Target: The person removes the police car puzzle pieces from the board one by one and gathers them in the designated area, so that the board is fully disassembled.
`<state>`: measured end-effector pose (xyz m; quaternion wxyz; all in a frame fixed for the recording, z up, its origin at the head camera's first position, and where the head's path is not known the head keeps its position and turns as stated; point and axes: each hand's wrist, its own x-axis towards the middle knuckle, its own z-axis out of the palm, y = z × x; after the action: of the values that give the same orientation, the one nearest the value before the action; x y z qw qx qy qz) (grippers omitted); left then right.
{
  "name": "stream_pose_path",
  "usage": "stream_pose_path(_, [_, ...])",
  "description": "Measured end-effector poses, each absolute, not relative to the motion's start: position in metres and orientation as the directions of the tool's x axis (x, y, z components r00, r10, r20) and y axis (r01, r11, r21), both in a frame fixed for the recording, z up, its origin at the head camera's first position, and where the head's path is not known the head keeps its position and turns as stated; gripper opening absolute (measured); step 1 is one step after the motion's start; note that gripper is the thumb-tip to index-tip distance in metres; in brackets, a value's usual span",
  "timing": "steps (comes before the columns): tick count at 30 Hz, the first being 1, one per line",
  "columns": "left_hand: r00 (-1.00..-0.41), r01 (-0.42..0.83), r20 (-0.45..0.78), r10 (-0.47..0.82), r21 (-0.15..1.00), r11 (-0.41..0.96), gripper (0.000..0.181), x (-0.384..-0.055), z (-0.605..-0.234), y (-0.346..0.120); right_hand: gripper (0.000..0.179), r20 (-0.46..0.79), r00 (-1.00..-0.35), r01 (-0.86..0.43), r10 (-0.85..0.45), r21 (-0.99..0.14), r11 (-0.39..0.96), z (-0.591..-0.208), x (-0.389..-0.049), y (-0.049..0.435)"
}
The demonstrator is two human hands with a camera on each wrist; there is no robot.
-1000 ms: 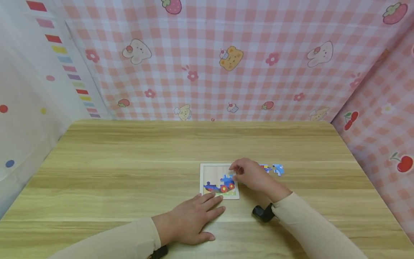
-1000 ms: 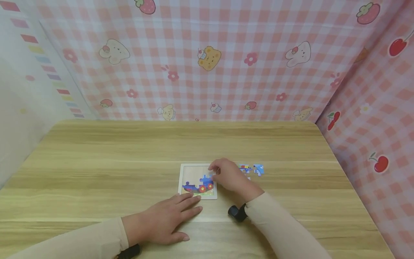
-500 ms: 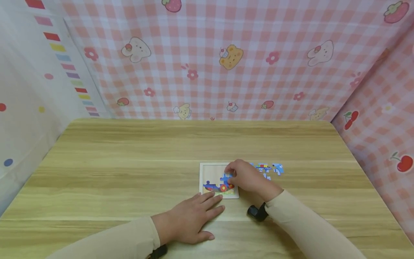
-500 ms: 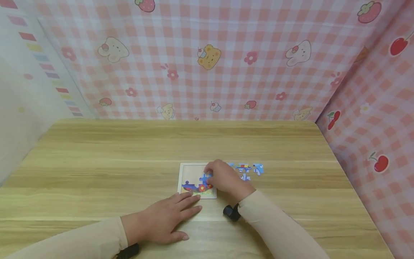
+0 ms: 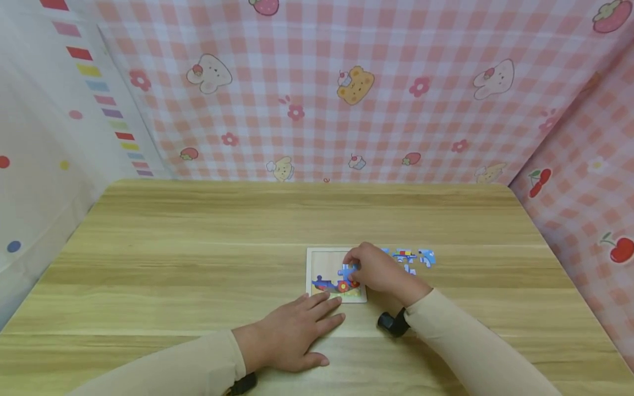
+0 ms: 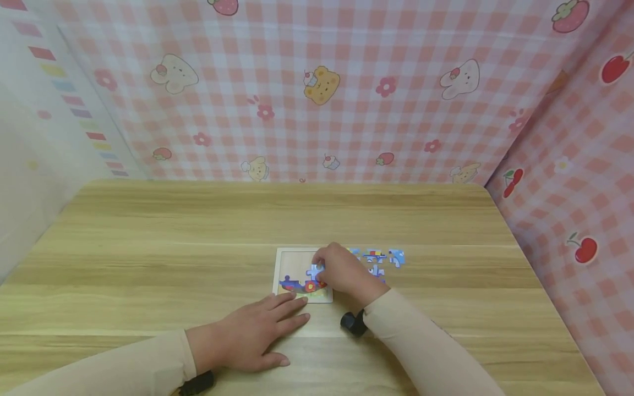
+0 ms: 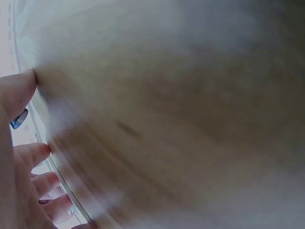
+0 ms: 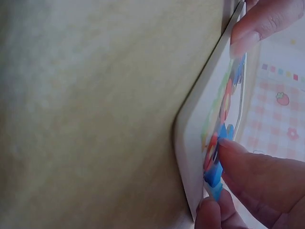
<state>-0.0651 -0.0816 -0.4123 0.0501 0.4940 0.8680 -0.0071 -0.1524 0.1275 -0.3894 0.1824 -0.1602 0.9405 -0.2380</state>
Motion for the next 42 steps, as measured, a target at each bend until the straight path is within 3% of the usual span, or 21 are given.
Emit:
stream_pose_path(28, [-0.514, 0.853, -0.11, 0.85, 0.035, 0.521, 0.067, -0.0664, -0.4116, -0.0808, 0.011, -0.221, -0.867, -0.23, -0.448, -0.62, 0.75, -0.3904, -0.1536, 0.1329])
stream_pose_path(42, [-0.511, 0.857, -0.077, 0.856, 0.027, 0.514, 0.069, -0.0653, -0.415, -0.0818, 0.009, -0.244, -0.838, -0.28, -0.487, -0.574, 0.769, -0.3867, -0.1523, 0.1326])
